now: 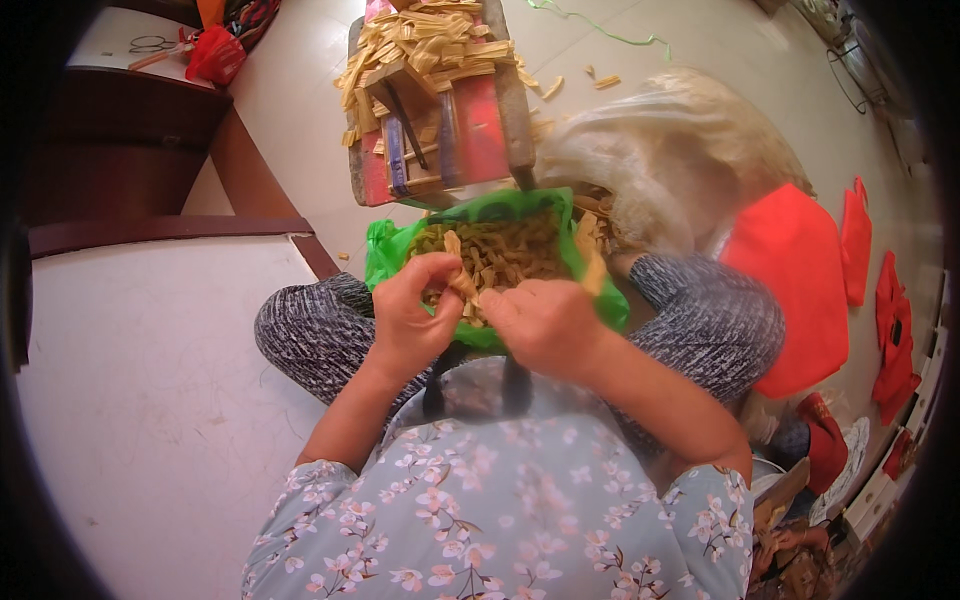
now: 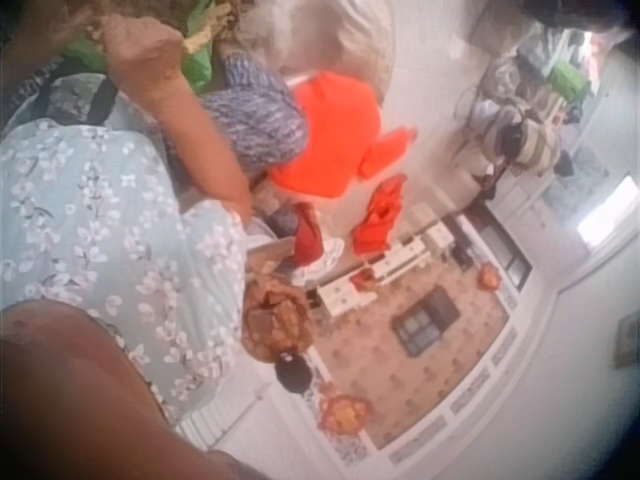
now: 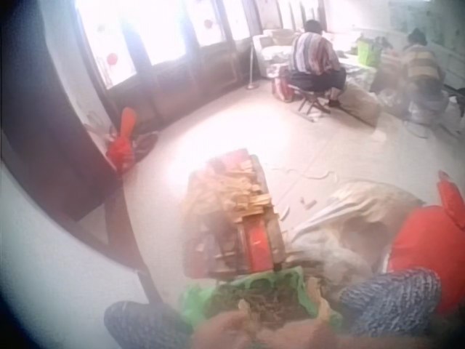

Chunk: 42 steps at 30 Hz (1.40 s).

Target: The person ties individual sticks of dried bean curd into knots by hand and places the finished knots into a green bag.

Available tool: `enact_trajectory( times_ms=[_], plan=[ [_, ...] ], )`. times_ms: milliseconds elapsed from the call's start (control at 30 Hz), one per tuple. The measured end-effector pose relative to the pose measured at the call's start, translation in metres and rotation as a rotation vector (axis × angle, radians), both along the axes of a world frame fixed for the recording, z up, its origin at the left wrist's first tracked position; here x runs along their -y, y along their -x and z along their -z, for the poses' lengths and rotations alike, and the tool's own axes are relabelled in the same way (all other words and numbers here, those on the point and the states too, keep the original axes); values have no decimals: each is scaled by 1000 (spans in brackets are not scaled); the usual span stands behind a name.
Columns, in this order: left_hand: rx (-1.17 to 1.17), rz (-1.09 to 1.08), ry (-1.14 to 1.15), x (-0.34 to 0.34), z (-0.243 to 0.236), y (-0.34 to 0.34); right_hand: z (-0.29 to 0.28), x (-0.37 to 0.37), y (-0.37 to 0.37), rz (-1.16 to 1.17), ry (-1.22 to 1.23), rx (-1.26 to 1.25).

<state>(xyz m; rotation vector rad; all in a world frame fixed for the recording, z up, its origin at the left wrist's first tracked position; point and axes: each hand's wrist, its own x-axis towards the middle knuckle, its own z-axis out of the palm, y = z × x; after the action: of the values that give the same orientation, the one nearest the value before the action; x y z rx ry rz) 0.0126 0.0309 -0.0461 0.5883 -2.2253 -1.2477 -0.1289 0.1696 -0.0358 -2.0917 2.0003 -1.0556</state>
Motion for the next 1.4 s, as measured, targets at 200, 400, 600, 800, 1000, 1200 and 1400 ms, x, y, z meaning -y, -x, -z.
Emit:
enact_trajectory(
  times_ms=[200,400,600,800,1000,1200,1400],
  plan=[
    [-26,35,190,8,3,-5,-4,1,-1,30,-61,203],
    [45,152,676,13,-27,-2,-16,9,20,9,-188,486],
    [142,407,736,21,-13,-13,-16,5,28,-213,-467,140],
    [204,475,651,24,-15,-31,-6,-17,32,-332,-557,241],
    [203,391,233,58,-9,-14,-11,23,59,-174,-567,301],
    [70,101,102,120,-19,30,-4,97,105,16,-144,18],
    [20,-98,-167,154,-20,61,9,157,128,49,45,-107]
  ],
)
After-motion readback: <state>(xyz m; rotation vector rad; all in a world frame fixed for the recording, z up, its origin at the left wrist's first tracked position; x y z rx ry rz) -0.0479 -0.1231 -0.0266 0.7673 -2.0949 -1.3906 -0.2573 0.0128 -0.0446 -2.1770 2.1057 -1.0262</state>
